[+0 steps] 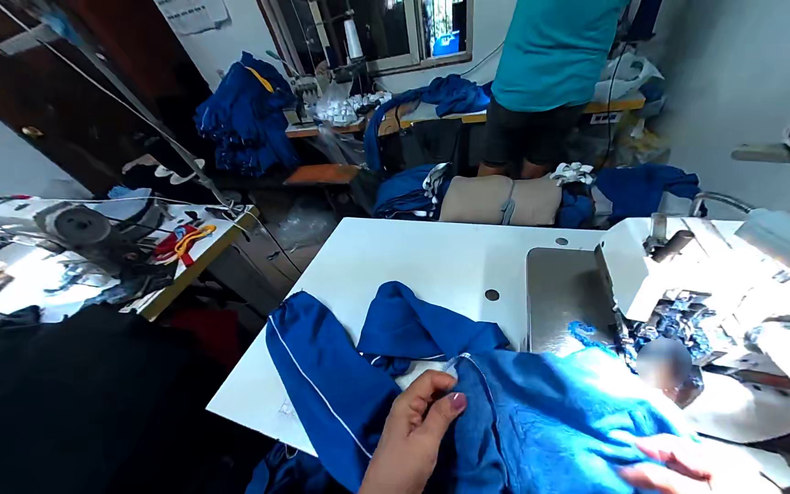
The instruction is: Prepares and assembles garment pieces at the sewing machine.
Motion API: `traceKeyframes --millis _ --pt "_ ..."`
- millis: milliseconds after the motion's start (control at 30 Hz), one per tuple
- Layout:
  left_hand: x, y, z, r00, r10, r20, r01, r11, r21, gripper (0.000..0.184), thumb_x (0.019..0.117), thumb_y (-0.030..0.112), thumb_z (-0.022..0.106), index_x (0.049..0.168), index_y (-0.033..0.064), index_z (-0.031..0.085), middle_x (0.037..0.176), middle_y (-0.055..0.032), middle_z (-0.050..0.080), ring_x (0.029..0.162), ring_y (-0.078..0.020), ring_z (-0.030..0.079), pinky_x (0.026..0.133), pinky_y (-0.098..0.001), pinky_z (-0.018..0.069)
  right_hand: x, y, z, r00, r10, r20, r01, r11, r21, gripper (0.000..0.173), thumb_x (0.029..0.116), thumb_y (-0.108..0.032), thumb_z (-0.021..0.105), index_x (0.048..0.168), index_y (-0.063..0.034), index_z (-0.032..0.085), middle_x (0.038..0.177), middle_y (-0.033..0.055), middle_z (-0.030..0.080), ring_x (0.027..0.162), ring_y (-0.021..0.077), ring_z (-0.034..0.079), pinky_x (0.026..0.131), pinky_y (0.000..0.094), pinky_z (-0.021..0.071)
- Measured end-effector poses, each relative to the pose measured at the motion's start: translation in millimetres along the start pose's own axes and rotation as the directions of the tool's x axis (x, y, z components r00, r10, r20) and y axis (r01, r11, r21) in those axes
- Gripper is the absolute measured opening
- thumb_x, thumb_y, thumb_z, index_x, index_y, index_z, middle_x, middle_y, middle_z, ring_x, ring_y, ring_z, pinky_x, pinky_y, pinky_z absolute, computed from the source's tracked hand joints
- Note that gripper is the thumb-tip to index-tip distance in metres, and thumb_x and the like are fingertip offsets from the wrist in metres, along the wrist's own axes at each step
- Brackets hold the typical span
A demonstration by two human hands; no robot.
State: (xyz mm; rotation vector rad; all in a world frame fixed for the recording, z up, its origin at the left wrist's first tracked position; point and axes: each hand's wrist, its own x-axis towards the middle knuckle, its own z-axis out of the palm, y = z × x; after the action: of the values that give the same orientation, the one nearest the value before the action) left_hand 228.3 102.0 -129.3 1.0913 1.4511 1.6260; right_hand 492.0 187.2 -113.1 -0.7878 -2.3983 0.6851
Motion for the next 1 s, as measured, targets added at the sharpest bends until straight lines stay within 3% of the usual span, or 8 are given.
traceKeyframes --millis 133,233,400,533,633,767,867,1000 --pt "6.8 41.7 22.8 0.855 0.311 0.414 -0.324 0.945 -0.041 0.021 0.1010 0.015 0.062 0.098 -0.0054 0.068 0.088 -0.0049 0.070 0.081 0.0032 0.063 0.076 -0.0138 0.0510 47.6 -23.9 6.3 0.969 -0.242 -0.040 0.245 0.947 0.208 0.073 0.0903 -0.052 0.073 0.138 0.0011 0.056 0.137 0.0258 0.059 0.134 0.0295 0.053 0.114 0.0473 0.0399" --pt "12.4 49.3 17.1 0.784 0.409 0.467 -0.433 0.899 -0.060 0.029 0.0921 0.021 0.077 0.105 -0.0017 0.066 0.093 -0.0049 0.069 0.086 0.0004 0.064 0.078 -0.0152 0.0538 66.8 -10.6 24.1 0.969 -0.245 -0.027 0.217 0.796 0.565 0.015 0.0929 -0.017 0.070 0.100 -0.0034 0.071 0.092 0.0018 0.072 0.090 -0.0012 0.065 0.084 0.0191 0.0529" --pt "1.5 -15.8 -5.9 0.953 0.124 0.276 -0.228 0.894 0.385 0.015 0.0843 0.012 0.076 0.094 0.0017 0.073 0.086 -0.0064 0.070 0.074 -0.0052 0.065 0.066 -0.0195 0.0557 48.5 3.7 1.7 0.949 0.313 0.027 -0.204 0.550 0.810 0.012 0.0923 -0.009 0.068 0.094 -0.0207 0.072 0.086 -0.0120 0.075 0.079 -0.0012 0.070 0.073 0.0200 0.0597" --pt "-4.7 -12.6 5.3 0.927 -0.153 0.343 0.072 0.969 0.238 0.021 0.0927 0.019 0.071 0.102 0.0007 0.069 0.091 -0.0008 0.069 0.079 -0.0005 0.064 0.071 -0.0193 0.0537 26.2 21.9 -14.5 0.886 0.450 -0.113 -0.081 0.389 0.917 0.023 0.0943 -0.006 0.057 0.091 -0.0196 0.075 0.088 -0.0058 0.075 0.082 0.0025 0.071 0.075 0.0225 0.0593" --pt "0.5 9.7 14.0 0.846 -0.162 0.508 0.248 0.963 -0.107 0.014 0.0936 0.019 0.069 0.101 0.0075 0.064 0.087 0.0102 0.066 0.079 0.0044 0.062 0.072 -0.0167 0.0521 17.9 28.9 -21.5 0.802 0.555 -0.221 -0.137 0.531 0.836 0.029 0.0980 -0.002 0.048 0.086 -0.0181 0.070 0.081 -0.0083 0.073 0.074 0.0007 0.068 0.069 0.0207 0.0583" --pt "7.0 15.7 34.4 0.771 -0.044 0.635 0.358 0.854 -0.376 0.032 0.0850 0.046 0.079 0.099 0.0181 0.072 0.088 0.0133 0.072 0.080 0.0056 0.066 0.072 -0.0142 0.0539 12.7 42.2 -2.5 0.788 0.451 -0.419 -0.239 0.851 0.467 0.010 0.0944 -0.003 0.061 0.088 -0.0076 0.066 0.080 -0.0117 0.066 0.075 -0.0078 0.062 0.071 0.0139 0.0548" --pt "7.7 10.4 44.0 0.779 -0.032 0.626 0.359 0.841 -0.404 0.024 0.0890 0.028 0.077 0.106 0.0136 0.069 0.096 0.0111 0.073 0.087 0.0030 0.068 0.077 -0.0172 0.0556 9.7 47.5 11.2 0.789 0.323 -0.523 -0.268 0.946 0.179 0.017 0.0937 -0.009 0.065 0.093 0.0054 0.073 0.086 0.0026 0.071 0.084 -0.0088 0.063 0.080 0.0096 0.0521" --pt "2.7 -2.0 50.0 0.854 -0.019 0.519 0.259 0.882 -0.394 0.034 0.0880 0.000 0.074 0.115 0.0082 0.056 0.102 0.0038 0.074 0.091 -0.0051 0.072 0.082 -0.0265 0.0597 -3.1 38.1 18.9 0.760 0.067 -0.647 -0.190 0.974 -0.122 0.039 0.0932 -0.024 0.072 0.115 0.0071 0.066 0.113 0.0256 0.061 0.114 0.0250 0.057 0.104 0.0328 0.0434"
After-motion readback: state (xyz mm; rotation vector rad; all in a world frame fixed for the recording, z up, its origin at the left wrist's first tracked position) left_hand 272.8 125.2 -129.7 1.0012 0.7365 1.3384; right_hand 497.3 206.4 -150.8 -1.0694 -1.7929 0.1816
